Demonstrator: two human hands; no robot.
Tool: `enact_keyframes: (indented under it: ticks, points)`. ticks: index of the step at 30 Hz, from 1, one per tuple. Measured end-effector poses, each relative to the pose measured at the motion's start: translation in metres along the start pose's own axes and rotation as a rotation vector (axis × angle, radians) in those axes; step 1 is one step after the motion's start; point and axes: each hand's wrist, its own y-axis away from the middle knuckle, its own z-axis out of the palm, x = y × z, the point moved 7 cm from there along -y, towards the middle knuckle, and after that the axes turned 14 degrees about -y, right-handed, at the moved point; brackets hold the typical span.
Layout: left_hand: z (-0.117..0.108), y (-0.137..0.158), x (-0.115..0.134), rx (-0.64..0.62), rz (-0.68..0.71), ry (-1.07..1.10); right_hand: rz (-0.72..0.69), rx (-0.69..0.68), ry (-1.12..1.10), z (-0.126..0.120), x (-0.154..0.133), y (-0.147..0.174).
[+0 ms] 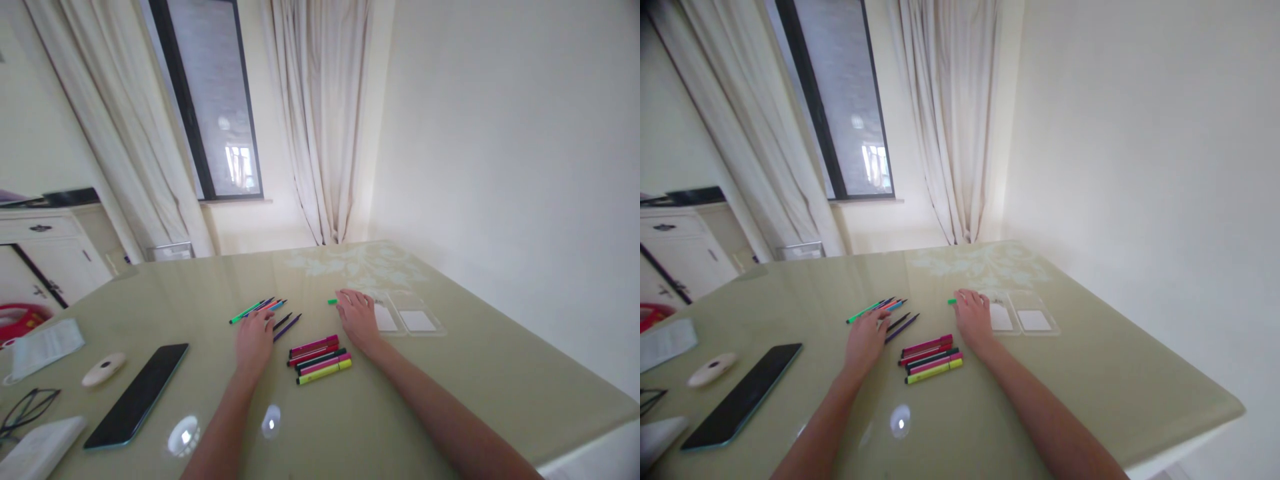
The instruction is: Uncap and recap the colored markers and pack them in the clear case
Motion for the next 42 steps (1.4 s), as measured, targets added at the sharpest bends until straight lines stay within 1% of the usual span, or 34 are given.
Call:
enact_keyframes:
  ticks: [2,4,6,8,10,12,15,18,21,23,25,27,28,30,32,33,35,37,42]
  points:
    - [-0.003,-0.002,-0.015,0.021,-0.064,-0.058,-0.004,-0.071,0.092,0.012,0.003,-0.014]
    - [-0.003,-0.002,-0.023,0.027,-0.096,-0.096,-0.017,-0.163,0.158,0.025,0.004,-0.024]
    - [-0.002,-0.002,-0.027,0.026,-0.115,-0.122,-0.06,-0.25,0.176,0.035,0.003,-0.027]
    - [0.001,-0.002,-0.029,0.013,-0.133,-0.138,-0.108,-0.307,0.145,0.039,-0.001,-0.021]
    - [0.003,-0.003,-0.033,-0.004,-0.15,-0.15,-0.118,-0.323,0.095,0.036,-0.004,-0.01]
    - [0.003,-0.003,-0.038,-0.006,-0.18,-0.169,-0.093,-0.314,0.061,0.029,-0.004,0.001]
    - [-0.001,-0.001,-0.051,0.002,-0.261,-0.216,-0.064,-0.313,0.024,0.018,-0.004,0.012]
    - [-0.004,0.001,-0.061,-0.013,-0.318,-0.26,-0.014,-0.341,-0.013,0.013,-0.003,0.013]
    - [-0.009,0.004,-0.068,-0.017,-0.336,-0.297,0.051,-0.378,-0.029,0.01,-0.004,0.01]
    - [-0.016,0.004,-0.073,-0.011,-0.34,-0.309,0.089,-0.369,-0.058,0.008,-0.006,0.008]
    - [-0.022,0.004,-0.076,0.004,-0.341,-0.307,0.122,-0.326,-0.147,0.003,-0.008,0.006]
    - [-0.026,0.002,-0.071,0.037,-0.329,-0.292,0.129,-0.278,-0.296,0.0,-0.012,0.004]
    - [-0.026,0.001,-0.063,0.065,-0.305,-0.243,0.119,-0.249,-0.386,-0.003,-0.014,0.003]
    - [-0.024,0.0,-0.039,0.131,-0.213,-0.037,0.089,-0.18,-0.559,-0.008,-0.018,0.0]
    - [-0.016,0.002,-0.006,0.136,-0.054,0.28,0.072,-0.104,-0.677,-0.013,-0.019,-0.001]
    - [-0.012,0.005,0.01,0.126,0.015,0.383,0.074,-0.07,-0.708,-0.016,-0.018,-0.002]
    - [-0.006,0.011,0.031,0.084,0.075,0.451,0.09,-0.02,-0.728,-0.019,-0.015,-0.002]
    - [-0.004,0.015,0.04,0.054,0.095,0.466,0.103,0.01,-0.734,-0.022,-0.013,-0.002]
    - [-0.006,0.019,0.043,0.002,0.121,0.485,0.117,0.007,-0.767,-0.023,-0.014,-0.002]
